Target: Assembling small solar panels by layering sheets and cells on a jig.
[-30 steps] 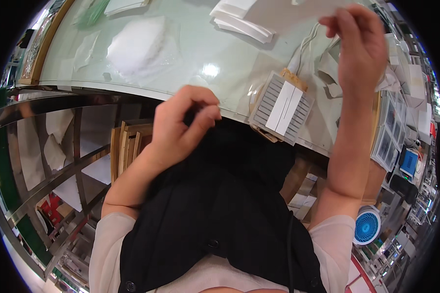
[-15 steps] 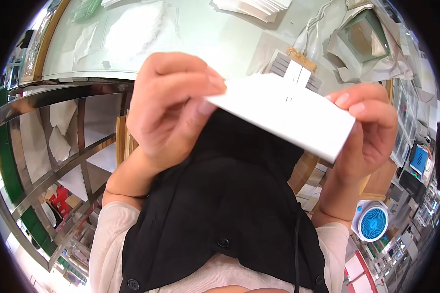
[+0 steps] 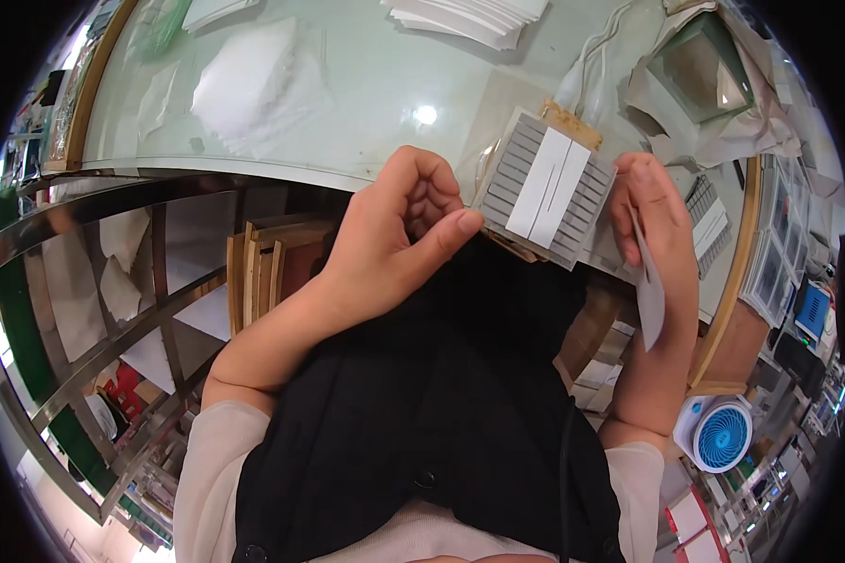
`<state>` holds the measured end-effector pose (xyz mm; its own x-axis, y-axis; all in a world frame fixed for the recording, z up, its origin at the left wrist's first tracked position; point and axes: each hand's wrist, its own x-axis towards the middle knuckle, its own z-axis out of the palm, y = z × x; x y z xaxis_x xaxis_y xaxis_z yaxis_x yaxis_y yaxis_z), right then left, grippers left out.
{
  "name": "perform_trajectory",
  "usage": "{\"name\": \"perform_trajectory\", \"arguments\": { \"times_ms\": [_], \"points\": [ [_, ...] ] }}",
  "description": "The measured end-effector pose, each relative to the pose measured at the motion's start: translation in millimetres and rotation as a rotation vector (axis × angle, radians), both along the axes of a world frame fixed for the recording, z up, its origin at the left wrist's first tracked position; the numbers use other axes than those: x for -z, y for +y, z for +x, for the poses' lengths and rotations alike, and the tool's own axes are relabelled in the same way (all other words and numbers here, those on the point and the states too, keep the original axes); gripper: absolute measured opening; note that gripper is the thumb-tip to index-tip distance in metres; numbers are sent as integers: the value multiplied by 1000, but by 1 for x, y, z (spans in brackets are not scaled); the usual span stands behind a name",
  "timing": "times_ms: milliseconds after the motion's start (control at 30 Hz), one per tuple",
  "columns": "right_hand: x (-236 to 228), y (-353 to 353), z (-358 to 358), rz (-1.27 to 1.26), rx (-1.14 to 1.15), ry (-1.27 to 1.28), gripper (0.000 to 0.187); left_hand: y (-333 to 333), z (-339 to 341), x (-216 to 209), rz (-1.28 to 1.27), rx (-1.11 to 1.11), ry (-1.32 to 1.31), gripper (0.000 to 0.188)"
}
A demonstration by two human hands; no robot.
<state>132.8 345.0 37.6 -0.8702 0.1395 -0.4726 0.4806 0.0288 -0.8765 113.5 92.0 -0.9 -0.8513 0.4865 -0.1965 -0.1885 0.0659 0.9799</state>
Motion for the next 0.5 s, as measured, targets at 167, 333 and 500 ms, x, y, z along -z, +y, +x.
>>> {"name": "perform_trajectory", "arguments": {
  "times_ms": [167, 333, 500],
  "points": [
    [18, 4, -7, 83, -96, 107, 29, 12, -2, -1, 106, -72, -76, 20],
    [15, 4, -8, 48, -107, 99, 25, 12, -3, -3, 101, -56, -114, 19],
    [16, 8, -5, 84, -59, 132, 26, 9, -3, -1, 121, -79, -90, 24]
  ]
}}
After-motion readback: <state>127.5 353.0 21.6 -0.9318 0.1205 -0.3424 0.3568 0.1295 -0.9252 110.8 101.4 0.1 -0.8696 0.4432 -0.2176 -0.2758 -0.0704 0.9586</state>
